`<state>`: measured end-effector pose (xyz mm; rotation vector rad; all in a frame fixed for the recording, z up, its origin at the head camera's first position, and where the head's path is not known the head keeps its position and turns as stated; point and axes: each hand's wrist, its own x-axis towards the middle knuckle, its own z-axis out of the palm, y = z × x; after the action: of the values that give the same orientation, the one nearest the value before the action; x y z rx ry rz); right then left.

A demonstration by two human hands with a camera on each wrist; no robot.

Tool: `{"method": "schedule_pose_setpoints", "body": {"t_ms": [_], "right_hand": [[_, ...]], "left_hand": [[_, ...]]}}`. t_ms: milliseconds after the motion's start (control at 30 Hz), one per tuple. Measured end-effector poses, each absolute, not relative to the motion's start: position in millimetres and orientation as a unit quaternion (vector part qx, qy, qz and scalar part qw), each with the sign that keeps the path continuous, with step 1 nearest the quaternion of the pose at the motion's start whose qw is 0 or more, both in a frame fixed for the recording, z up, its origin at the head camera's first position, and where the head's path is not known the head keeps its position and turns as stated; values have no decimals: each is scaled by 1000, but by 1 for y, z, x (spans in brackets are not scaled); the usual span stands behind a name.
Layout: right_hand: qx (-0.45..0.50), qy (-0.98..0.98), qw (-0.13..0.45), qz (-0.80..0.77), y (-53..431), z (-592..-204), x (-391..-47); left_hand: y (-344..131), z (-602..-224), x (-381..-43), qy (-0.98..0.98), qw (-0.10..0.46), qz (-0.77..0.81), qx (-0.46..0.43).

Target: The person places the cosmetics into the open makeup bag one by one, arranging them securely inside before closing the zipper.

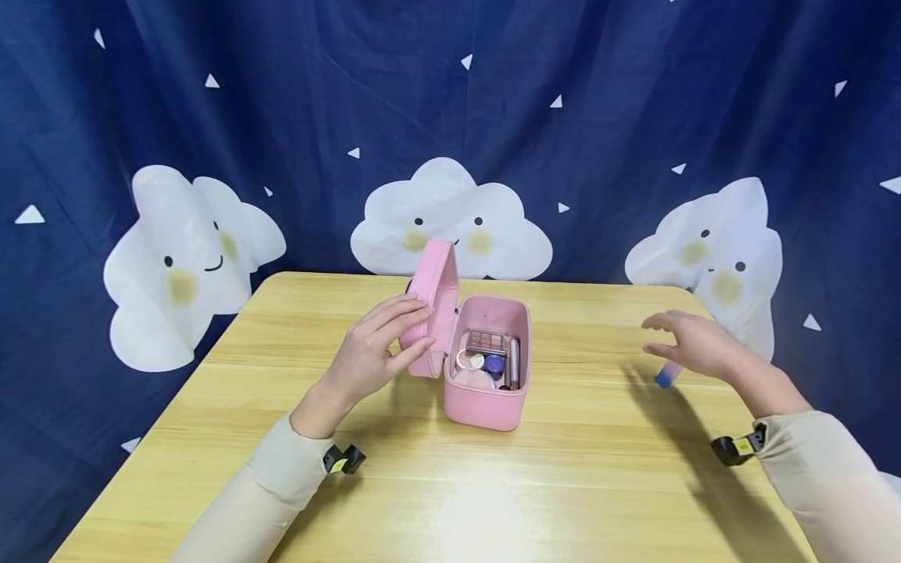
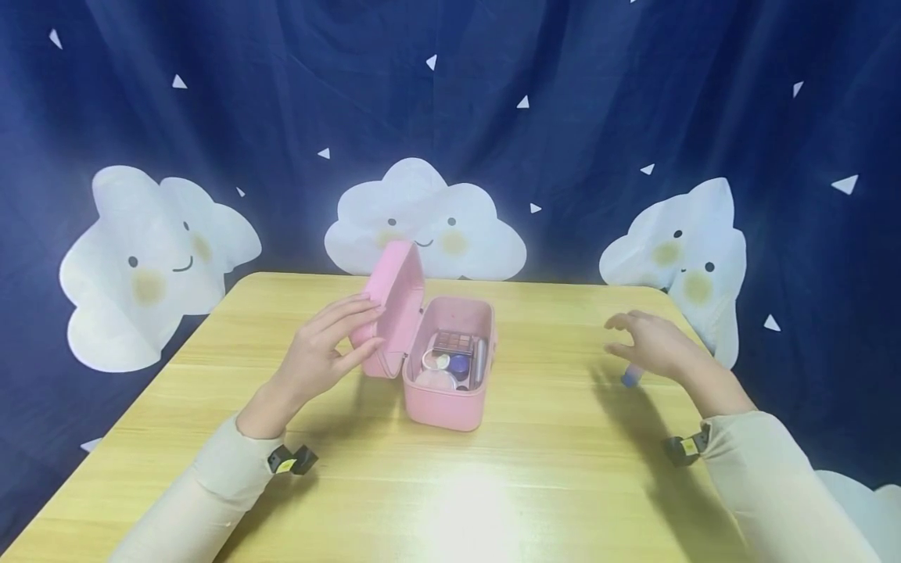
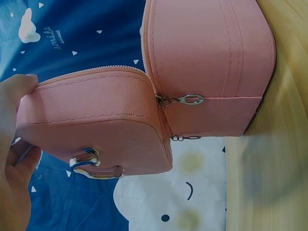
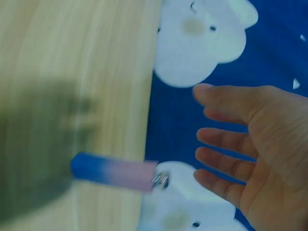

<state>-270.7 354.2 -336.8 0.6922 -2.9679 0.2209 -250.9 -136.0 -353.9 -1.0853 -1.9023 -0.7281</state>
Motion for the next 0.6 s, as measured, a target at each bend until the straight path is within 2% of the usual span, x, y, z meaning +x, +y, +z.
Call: {"method": "schedule_pose_setpoints", "body": {"t_ms": [200, 600], "right_hand": [[200, -977, 0, 69, 380, -357, -268], [200, -976, 41, 68, 390, -380, -263]], "left_hand": [[-136, -354, -251, -754, 404, -290, -429], [-135, -354, -251, -754, 403, -293, -428]]}}
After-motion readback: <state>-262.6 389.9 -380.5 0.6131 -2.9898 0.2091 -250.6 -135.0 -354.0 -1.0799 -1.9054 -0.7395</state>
